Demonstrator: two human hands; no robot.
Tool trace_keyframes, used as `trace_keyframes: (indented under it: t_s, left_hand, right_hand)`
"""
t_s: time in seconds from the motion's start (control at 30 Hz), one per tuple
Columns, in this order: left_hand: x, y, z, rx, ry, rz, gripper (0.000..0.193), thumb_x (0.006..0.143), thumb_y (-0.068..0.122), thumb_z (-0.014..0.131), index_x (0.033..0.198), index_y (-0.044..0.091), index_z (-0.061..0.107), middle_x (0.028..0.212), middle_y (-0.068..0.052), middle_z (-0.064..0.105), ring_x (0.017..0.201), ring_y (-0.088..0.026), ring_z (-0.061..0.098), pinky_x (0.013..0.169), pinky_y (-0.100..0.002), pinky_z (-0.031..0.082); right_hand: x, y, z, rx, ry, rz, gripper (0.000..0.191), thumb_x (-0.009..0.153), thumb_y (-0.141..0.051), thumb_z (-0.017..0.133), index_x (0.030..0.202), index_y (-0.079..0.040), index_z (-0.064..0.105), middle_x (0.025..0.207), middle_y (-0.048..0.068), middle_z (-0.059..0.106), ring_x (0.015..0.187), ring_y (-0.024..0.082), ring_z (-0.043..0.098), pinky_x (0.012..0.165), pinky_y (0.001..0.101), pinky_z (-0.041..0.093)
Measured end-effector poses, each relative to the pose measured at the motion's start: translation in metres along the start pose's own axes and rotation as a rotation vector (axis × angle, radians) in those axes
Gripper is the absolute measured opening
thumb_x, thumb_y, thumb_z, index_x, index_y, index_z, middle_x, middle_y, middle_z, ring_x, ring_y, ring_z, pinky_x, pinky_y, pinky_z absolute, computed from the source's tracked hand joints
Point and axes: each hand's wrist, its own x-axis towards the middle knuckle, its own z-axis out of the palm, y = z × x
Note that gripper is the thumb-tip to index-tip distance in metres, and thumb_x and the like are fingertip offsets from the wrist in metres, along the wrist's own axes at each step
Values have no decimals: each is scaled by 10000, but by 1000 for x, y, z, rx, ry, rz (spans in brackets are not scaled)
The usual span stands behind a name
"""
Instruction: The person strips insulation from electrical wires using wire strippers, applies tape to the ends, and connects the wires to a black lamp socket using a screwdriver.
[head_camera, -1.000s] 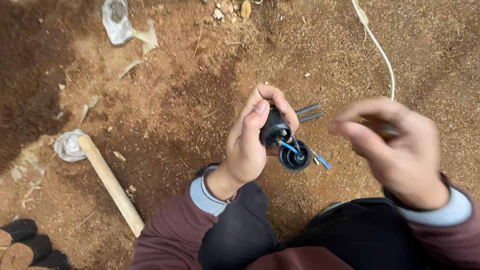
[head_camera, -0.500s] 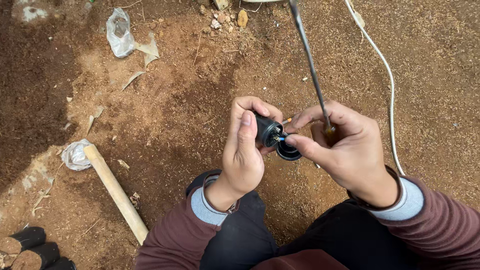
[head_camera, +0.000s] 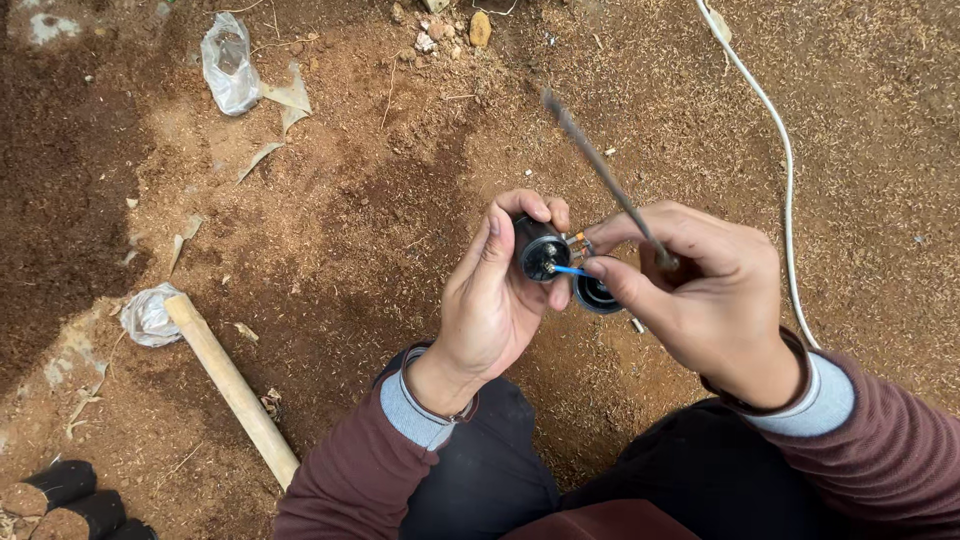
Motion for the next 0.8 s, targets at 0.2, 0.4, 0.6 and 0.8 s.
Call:
trace_keyframes:
  t_s: [0.2,0.4,0.6,0.8]
  left_hand:
    - [2,-3,-5,-165,-21,-63,351,1216,329,290,1279,49,493,1243,-121,548,853,-129,632,755,-237,558]
    - [4,-10,-7,-224,42,-137,349,1208,331,299,1260,45,492,1223,-126,557,894,-122,636,729,-219,552]
    - [2,-16,-1,-196,28,-125,353,1204,328,282,1270,52,493,1230,-126,542,904,-125,630,720,-222,542]
    - [4,-21,0,-115,-1,-69,355,1212,328,279,1278,50,491,1212,-140,539,878,-128,616,737,-233,536]
  right_hand:
    - [3,-7,3,-181,15,-315,166,882,26,797,1030,-12,734,974,89,741,837,118,732,659,225,558]
    - [0,-10,5,-195,-2,-258,176,871,24,805,1031,-32,757,978,70,748,784,100,729,608,206,554]
    - [-6,-16,-4,-234,-6,-257,189,869,15,798,1043,-40,750,1007,63,736,816,110,744,650,219,597]
    - [-11,-17,-4,-305,50,-239,188,857,4,819,1029,-47,761,982,56,738,762,116,732,609,230,575]
